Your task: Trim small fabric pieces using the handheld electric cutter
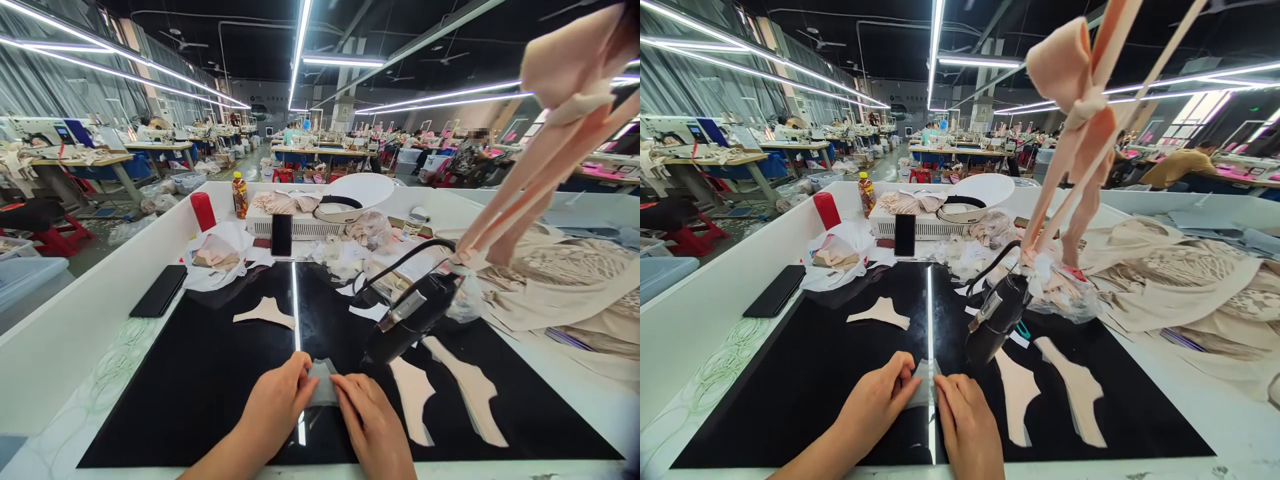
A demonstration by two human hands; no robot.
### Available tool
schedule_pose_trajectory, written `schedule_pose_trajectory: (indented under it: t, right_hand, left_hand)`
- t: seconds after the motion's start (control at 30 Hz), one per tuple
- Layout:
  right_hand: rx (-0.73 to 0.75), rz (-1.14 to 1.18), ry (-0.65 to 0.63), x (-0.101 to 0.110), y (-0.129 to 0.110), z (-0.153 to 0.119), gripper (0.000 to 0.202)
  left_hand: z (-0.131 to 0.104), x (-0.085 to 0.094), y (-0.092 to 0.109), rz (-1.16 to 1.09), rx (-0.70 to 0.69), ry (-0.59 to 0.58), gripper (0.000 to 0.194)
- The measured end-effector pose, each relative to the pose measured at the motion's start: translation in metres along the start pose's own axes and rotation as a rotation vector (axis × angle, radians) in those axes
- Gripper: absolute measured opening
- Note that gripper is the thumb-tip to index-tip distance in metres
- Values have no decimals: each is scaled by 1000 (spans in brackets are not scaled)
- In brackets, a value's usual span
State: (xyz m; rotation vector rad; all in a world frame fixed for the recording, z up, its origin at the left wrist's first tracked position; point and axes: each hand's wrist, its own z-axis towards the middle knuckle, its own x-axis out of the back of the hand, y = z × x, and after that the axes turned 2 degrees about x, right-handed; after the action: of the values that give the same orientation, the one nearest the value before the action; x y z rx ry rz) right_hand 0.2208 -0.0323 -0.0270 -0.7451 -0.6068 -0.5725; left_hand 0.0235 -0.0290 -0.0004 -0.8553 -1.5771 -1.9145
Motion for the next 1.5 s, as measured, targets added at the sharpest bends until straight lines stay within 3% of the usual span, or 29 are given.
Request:
schedule_pose_trajectory:
  t: [0.13,0.4,1.5]
  right_hand:
    - [77,-117,-21,-2,2,2,27]
    - [121,-191,-87,-10,8,-3,30]
    - [103,-268,-57,-12,-1,-1,35]
  left_hand:
    - [-2,-6,-5,218,-139,33,14]
    - [-4,-8,-8,364,-196,36,15]
    - [-4,-9,-8,423,-185,22,14]
